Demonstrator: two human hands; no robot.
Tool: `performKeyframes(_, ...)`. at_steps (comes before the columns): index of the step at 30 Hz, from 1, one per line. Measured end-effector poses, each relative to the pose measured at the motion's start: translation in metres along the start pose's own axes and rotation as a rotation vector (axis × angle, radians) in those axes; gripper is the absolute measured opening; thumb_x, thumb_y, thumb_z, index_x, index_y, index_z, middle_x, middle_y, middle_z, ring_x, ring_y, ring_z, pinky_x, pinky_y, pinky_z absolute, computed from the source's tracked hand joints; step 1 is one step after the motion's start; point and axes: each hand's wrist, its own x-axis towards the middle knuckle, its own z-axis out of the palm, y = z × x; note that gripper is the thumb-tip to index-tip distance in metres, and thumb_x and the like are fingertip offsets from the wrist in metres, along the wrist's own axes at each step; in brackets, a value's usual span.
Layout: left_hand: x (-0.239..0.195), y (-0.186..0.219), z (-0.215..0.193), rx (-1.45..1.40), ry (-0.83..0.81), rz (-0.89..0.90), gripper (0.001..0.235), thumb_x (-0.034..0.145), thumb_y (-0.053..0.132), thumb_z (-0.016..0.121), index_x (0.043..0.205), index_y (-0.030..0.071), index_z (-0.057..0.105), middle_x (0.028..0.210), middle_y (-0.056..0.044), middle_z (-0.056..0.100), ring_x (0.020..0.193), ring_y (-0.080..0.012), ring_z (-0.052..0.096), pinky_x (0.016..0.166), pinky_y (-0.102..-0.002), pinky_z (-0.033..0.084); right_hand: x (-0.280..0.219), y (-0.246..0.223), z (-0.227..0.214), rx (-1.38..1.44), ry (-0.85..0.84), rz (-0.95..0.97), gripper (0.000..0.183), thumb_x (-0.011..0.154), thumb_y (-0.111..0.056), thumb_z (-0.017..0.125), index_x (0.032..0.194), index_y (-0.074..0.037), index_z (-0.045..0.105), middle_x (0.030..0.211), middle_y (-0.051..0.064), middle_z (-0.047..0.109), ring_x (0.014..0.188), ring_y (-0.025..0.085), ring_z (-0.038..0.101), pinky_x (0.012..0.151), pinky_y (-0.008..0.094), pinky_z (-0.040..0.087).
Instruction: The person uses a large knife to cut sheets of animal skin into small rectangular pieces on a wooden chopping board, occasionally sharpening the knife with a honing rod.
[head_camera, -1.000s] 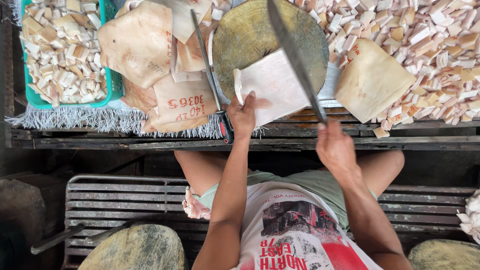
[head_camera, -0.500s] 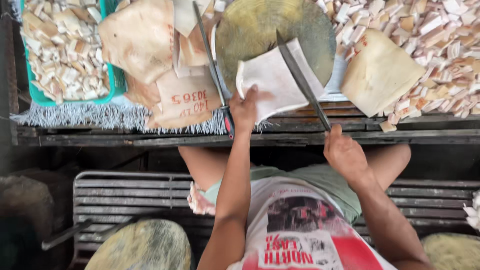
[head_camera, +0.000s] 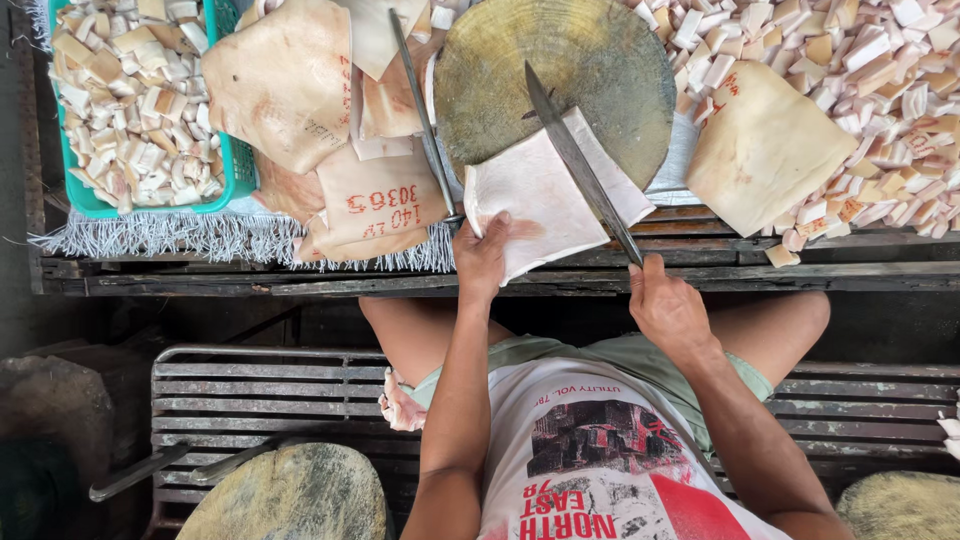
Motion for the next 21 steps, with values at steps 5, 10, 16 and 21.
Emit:
performKeyframes(5, -0.007, -0.001, -0.003, 0.023, 0.025, 0.0, 0.031, 0.099, 0.022, 0.074, 0.116, -0.004, 0.069, 0.102, -0.004, 0.072, 0.089, -0.0075, 0.061, 0.08, -0.024, 0.052, -0.006, -0.022, -0.03, 0.104, 0.069, 0.085, 0.025, 0.106, -0.024, 0.056, 0.104, 0.0, 0.052, 0.058, 0.025, 0.06, 0.053, 0.047, 0.063, 0.049, 0.057, 0.049)
performKeyframes(10, -0.008, 0.004, -0.001, -0.006, 0.047, -0.044, 0.032, 0.098, 0.022, 0.075, 0.115, -0.004, 0.069, 0.103, -0.005, 0.073, 0.09, -0.0083, 0.063, 0.082, -0.025, 0.054, -0.02, -0.011, -0.044, 0.351, 0.427, -0.178, 0.023, 0.112, -0.019, 0.052, 0.103, 0.001, 0.047, 0.069, 0.02, 0.063, 0.06, 0.039, 0.067, 0.057, 0.051, 0.053)
performKeyframes(16, -0.014, 0.005, -0.01, -0.115, 0.012, -0.062, 0.031, 0.095, 0.022, 0.074, 0.114, -0.002, 0.068, 0.099, -0.007, 0.074, 0.085, -0.0136, 0.067, 0.08, -0.028, 0.057, 0.0, 0.005, 0.023, -0.11, -0.019, -0.007, 0.027, 0.105, -0.024, 0.054, 0.102, 0.002, 0.048, 0.061, 0.026, 0.064, 0.057, 0.047, 0.066, 0.05, 0.056, 0.053)
performKeyframes(21, 0.0, 0.018, -0.01, 0.0, 0.046, -0.09, 0.031, 0.095, 0.017, 0.077, 0.117, -0.004, 0.069, 0.104, -0.006, 0.073, 0.091, -0.0113, 0.066, 0.084, -0.028, 0.055, -0.014, 0.01, 0.018, -0.124, 0.02, -0.018, 0.029, 0.102, -0.027, 0.054, 0.101, 0.001, 0.048, 0.06, 0.027, 0.064, 0.056, 0.046, 0.067, 0.05, 0.056, 0.054)
